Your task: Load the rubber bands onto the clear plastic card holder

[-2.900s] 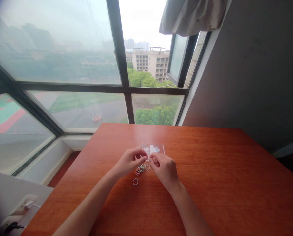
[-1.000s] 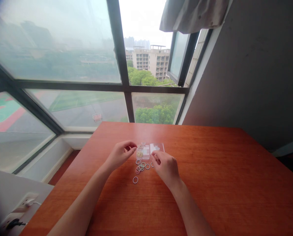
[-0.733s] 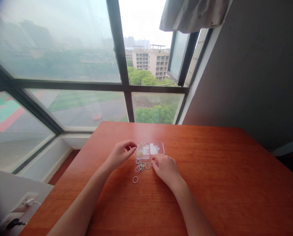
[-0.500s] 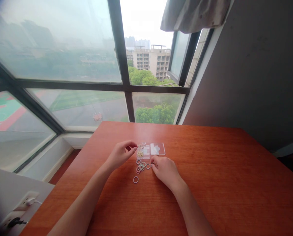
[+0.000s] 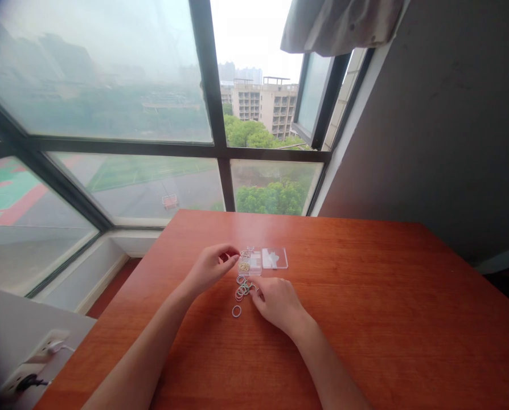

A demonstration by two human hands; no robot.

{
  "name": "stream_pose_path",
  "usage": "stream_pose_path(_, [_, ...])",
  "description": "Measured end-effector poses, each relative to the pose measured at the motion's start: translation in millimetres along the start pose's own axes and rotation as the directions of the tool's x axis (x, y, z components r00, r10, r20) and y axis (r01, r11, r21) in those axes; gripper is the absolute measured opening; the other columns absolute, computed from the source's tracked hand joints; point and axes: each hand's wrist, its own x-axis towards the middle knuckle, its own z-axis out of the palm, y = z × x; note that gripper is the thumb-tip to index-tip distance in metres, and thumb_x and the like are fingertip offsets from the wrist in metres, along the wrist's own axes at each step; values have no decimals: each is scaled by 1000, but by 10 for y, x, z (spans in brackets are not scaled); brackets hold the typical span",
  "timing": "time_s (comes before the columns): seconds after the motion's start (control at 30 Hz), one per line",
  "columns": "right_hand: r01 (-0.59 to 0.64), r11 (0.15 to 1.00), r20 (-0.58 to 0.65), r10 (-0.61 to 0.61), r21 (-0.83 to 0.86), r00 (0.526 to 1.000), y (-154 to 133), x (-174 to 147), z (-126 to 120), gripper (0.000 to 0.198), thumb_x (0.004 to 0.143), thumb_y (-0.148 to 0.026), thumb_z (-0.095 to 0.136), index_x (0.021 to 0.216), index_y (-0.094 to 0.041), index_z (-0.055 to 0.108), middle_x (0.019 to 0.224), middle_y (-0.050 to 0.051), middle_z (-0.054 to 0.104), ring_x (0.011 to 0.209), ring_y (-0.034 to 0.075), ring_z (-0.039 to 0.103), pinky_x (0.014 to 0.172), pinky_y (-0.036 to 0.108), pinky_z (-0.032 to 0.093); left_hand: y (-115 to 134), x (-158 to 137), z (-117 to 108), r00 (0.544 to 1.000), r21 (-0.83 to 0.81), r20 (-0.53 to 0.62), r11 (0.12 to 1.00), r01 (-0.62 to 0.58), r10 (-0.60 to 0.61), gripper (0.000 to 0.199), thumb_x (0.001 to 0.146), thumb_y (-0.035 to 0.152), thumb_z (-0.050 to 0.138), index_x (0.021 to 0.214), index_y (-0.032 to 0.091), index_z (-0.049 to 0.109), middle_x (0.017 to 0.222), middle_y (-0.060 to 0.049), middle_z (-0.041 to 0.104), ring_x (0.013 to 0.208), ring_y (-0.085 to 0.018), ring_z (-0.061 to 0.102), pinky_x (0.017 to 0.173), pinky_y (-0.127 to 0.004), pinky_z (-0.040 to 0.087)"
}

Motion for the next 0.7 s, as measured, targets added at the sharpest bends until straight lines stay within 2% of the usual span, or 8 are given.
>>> stream_pose_path(0.17, [29,999,41,-28,-21,999,13,-5,49,19,86,-24,53,96,-29,69,81,-1,72,74,16,65,64,22,37,-1,0,6,1000,-10,-19,1000,3,-4,17,82,25,53,81,17,67,71,-2,67,63,-13,57,58,-22,43])
stream_pose_path(0.33, [16,1000,41,-15,-13,999,32,-4,36,15,85,-24,55,90,-26,69,78,-1,72,70,14,64,62,22,36,4,1,1,1000,-6,-13,1000,-2,2,17,82,26,53,81,17,67,71,-2,66,63,-13,57,58,-22,43])
stream_pose_path(0.5, [-6,999,11,5,34,1000,55,-3,3,13,84,-23,55,86,-25,68,70,-3,69,62,12,59,57,21,32,15,-1,-8,1000,-9,-15,1000,1,-1,16,82,25,53,81,17,67,72,-2,67,64,-13,57,58,-22,42])
stream_pose_path(0.7, [-66,998,-60,67,25,996,141,3,-75,14,84,-24,55,84,-25,68,66,-3,66,61,12,58,58,22,33,16,2,-8,1000,-15,-15,1000,-4,4,18,83,26,52,81,17,68,73,-3,68,65,-13,57,59,-23,43])
